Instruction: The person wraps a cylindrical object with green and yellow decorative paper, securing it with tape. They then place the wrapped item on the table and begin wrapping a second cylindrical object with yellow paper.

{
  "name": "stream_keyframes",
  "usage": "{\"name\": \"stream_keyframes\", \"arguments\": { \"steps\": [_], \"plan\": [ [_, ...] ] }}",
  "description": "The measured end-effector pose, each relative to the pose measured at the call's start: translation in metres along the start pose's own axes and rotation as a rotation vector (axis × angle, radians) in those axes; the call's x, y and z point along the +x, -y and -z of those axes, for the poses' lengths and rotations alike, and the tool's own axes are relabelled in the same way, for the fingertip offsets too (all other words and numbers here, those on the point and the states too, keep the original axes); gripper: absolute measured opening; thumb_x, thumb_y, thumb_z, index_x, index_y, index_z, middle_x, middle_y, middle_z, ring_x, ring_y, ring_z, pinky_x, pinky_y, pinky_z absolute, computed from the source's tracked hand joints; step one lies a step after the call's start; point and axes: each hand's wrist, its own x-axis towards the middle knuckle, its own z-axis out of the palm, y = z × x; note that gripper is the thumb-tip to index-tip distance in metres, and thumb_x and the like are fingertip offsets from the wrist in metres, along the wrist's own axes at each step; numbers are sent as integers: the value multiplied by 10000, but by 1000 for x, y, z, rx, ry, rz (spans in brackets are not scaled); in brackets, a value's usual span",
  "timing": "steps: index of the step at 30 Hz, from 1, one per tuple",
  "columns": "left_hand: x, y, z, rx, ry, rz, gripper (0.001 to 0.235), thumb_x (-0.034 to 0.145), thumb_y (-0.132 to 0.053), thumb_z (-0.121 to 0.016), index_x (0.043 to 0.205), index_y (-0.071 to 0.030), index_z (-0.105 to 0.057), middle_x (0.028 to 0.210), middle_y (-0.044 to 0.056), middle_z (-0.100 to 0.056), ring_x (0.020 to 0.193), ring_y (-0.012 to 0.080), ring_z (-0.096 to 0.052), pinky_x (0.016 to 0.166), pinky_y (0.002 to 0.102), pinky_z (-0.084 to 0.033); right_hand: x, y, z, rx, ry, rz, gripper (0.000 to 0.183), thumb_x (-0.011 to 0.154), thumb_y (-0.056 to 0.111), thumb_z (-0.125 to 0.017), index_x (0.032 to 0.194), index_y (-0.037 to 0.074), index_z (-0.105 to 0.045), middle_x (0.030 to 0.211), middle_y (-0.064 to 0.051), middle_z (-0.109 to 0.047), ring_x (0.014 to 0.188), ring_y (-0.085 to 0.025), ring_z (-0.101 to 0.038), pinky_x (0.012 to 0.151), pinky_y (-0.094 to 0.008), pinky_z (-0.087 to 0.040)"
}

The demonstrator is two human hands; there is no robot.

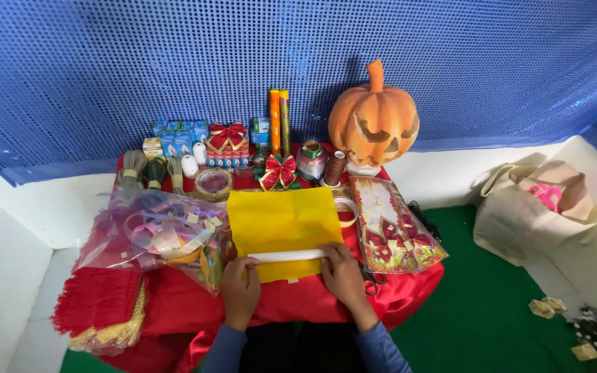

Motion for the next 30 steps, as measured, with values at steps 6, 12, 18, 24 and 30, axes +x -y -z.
{"name": "stream_keyframes", "arguments": {
  "steps": [6,12,18,24,30],
  "plan": [
    [0,4,-2,23,12,-33,195,961,-70,-535,931,-103,-725,907,56,-742,880,249,-676,776,403,-542,-1,-2,-1,10,-27,34,310,963,110,-586,1256,51,-668,1195,-159,-632,1039,-377,-652,921,-488,-551],
    [1,-1,0,56,54,-20,205,964,-96,-534,909,-113,-731,910,46,-752,888,251,-684,767,409,-557,-1,0,-1,-15,-17,17,309,965,126,-587,1252,55,-678,1196,-150,-642,999,-367,-666,880,-482,-570],
    [2,-2,-2,16,-15,-128,186,961,-70,-549,891,-115,-716,878,49,-732,862,259,-676,760,403,-546,-1,-1,1,-4,4,-3,327,940,123,-607,1250,60,-686,1213,-140,-648,1042,-362,-668,926,-480,-554],
    [2,-6,-1,34,37,-63,200,961,-127,-549,896,-116,-738,902,43,-754,891,255,-686,762,407,-564,-3,-8,-4,-19,19,-25,392,896,46,-568,1268,81,-686,1253,-154,-646,1079,-381,-659,933,-493,-571],
    [0,-3,-2,27,25,-52,216,992,-161,-513,938,-99,-713,927,79,-736,910,283,-676,781,431,-552,-3,-8,-3,0,25,-66,439,877,15,-551,1293,96,-667,1318,-145,-619,1079,-387,-668,889,-484,-586]
  ]
}}
